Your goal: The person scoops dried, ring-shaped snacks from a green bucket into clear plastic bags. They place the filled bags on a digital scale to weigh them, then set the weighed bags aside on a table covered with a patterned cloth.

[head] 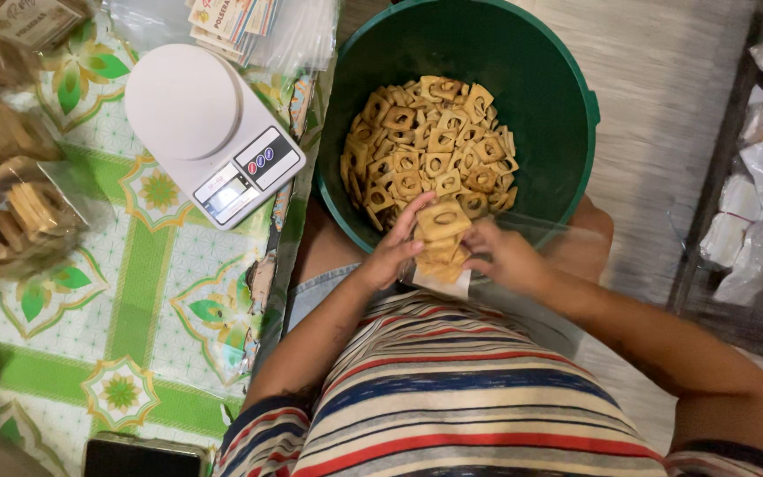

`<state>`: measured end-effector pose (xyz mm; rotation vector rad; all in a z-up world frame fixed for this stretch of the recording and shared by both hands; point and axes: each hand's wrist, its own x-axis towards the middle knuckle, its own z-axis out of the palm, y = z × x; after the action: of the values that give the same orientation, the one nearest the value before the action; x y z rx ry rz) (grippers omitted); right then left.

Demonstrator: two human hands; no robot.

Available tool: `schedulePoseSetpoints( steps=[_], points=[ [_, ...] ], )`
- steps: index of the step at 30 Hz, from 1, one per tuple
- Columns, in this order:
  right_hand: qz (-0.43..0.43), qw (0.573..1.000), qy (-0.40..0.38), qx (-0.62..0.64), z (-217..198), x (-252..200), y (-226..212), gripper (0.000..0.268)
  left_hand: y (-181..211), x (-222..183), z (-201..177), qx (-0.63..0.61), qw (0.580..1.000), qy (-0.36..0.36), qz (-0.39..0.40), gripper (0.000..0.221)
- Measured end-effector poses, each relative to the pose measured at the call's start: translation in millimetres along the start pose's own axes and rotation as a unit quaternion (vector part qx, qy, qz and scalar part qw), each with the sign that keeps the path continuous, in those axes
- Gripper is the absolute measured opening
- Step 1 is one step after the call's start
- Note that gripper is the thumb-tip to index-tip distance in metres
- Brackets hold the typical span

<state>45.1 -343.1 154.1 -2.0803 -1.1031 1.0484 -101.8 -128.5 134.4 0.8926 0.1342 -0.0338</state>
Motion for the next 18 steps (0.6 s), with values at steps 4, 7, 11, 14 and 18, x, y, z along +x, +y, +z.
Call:
schedulePoseSetpoints(
  steps=[4,7,11,14,18],
  points=[
    [-0.179,0.951,0.149,-0.202,-17.6,-7.2,-41.0,0.080,1.8,4.3,-5.3,-0.016,1.000,0.019,0.006,0.109],
    [-0.303,0.933,0.104,-0.166,-36.2,-3.7,-57.4,0.093,8.5,0.9,-6.9,-0.020,1.000,-0.008,-0.002,0.113],
    [-0.241,0.954,0.054,-0.170,-44.6,-1.7,-58.3,0.082,22.7,-4.8,-5.4,0.013,0.998,-0.055,-0.007,0.114],
    [-0.179,0.962,-0.016,-0.206,-43.4,4.9,-60.5,0.062,25.0,-2.8,-2.2,0.018,0.999,-0.038,-0.030,0.113],
    [-0.263,0.941,0.072,-0.202,-40.4,0.6,-71.4,0.067,23.2,-6.1,-2.2,0.018,0.999,-0.004,-0.050,0.108]
  ],
)
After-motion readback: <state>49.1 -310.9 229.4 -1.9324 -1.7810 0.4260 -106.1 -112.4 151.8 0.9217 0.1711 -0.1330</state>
